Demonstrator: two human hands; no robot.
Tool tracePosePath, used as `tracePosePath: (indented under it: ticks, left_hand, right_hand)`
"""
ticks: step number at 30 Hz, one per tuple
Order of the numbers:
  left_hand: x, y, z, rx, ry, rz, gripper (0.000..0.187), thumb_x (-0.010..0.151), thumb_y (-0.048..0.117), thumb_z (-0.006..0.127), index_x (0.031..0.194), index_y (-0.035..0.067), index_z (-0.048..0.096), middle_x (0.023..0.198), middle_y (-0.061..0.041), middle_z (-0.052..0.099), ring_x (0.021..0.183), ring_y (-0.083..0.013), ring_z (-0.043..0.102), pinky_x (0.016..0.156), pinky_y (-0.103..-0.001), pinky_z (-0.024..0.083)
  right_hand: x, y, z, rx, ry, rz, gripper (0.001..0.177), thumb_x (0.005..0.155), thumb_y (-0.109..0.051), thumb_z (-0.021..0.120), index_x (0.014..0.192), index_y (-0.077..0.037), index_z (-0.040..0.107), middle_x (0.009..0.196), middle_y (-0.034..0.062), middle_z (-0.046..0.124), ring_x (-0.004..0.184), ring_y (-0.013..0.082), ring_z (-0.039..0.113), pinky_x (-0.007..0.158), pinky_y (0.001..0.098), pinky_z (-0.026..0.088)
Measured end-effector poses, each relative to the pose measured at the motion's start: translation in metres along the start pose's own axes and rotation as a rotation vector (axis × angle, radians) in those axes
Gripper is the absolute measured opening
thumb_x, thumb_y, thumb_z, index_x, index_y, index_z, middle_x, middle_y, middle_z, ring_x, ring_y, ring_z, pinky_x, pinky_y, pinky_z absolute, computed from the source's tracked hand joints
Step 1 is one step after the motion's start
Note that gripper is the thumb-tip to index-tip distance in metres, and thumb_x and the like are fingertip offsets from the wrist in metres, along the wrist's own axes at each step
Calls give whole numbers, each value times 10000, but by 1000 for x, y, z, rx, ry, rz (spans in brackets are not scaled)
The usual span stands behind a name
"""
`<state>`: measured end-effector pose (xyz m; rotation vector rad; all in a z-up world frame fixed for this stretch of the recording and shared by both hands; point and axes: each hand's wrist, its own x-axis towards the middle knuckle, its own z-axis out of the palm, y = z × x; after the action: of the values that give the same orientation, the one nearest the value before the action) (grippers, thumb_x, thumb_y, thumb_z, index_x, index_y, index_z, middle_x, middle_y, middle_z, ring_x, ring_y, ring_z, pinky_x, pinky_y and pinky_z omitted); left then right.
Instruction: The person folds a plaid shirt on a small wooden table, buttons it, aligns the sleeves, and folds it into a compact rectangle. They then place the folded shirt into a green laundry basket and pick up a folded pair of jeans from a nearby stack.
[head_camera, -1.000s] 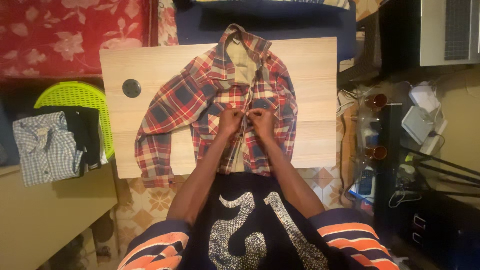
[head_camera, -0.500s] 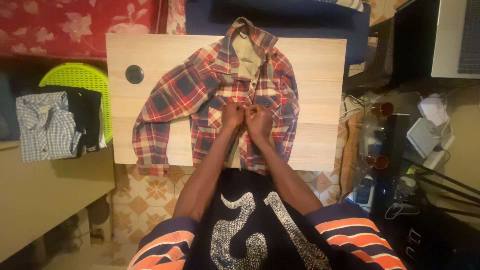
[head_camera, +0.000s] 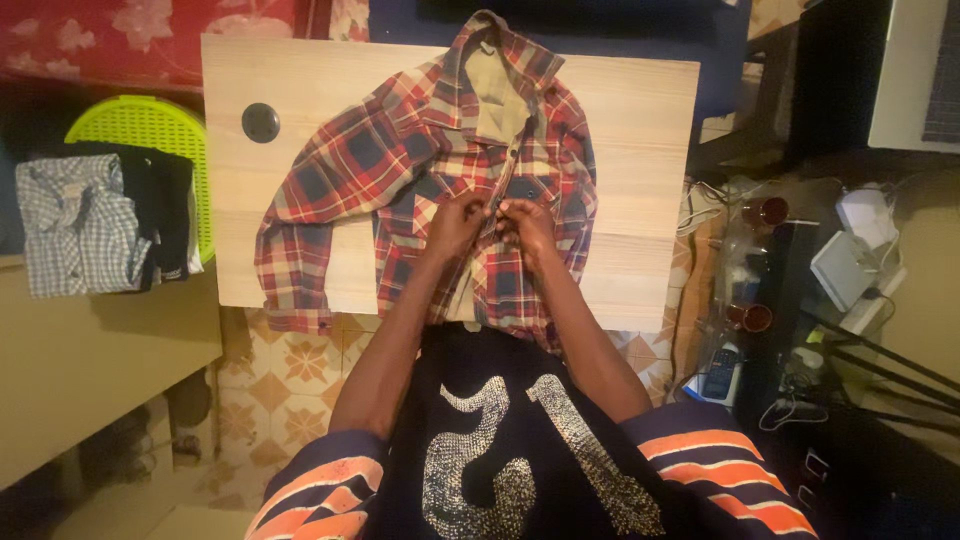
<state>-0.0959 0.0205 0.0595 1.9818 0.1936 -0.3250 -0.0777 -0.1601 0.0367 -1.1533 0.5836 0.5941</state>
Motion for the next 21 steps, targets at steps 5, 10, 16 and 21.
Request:
tracePosePath:
  ticks: [5,10,16,21]
  left_hand:
    - [-21,-21,-3,229,57,37,362,771,261,827,1051,54,728,886,-141,734,774,-270,698,674,-391,528]
    - [-49,-49,-5,318,-125,-152,380,934,357,820,981,-7,719,798,-220,665,738,-310,637,677,-413,483]
    - [-58,-87,3,-191,-46,44,266,966,239,633,1146,56,703,913,-130,752,816,-213,726,732,-347,543]
    - [-51,-114,20,-2,121,79,295,940,265,706,1137,46,724,973,-172,733,881,-299,722,772,-404,560]
  right_hand:
    - [-38,10,16,-408,147,-250,63,901,-84,701,946,-81,657,770,78,673,590,185,594,490,321,443]
    - [-97,39,41,-1045,169,-725,132,845,-167,716,916,-75,653,882,121,671,799,329,682,694,448,535]
    - [-83,62,59,-1090,328,-769,308,765,-206,842,869,-6,633,825,160,631,763,371,639,660,472,507]
    - [-43,102,34,-716,172,-647,252,822,-184,848,940,-11,708,784,94,682,684,186,635,607,332,531]
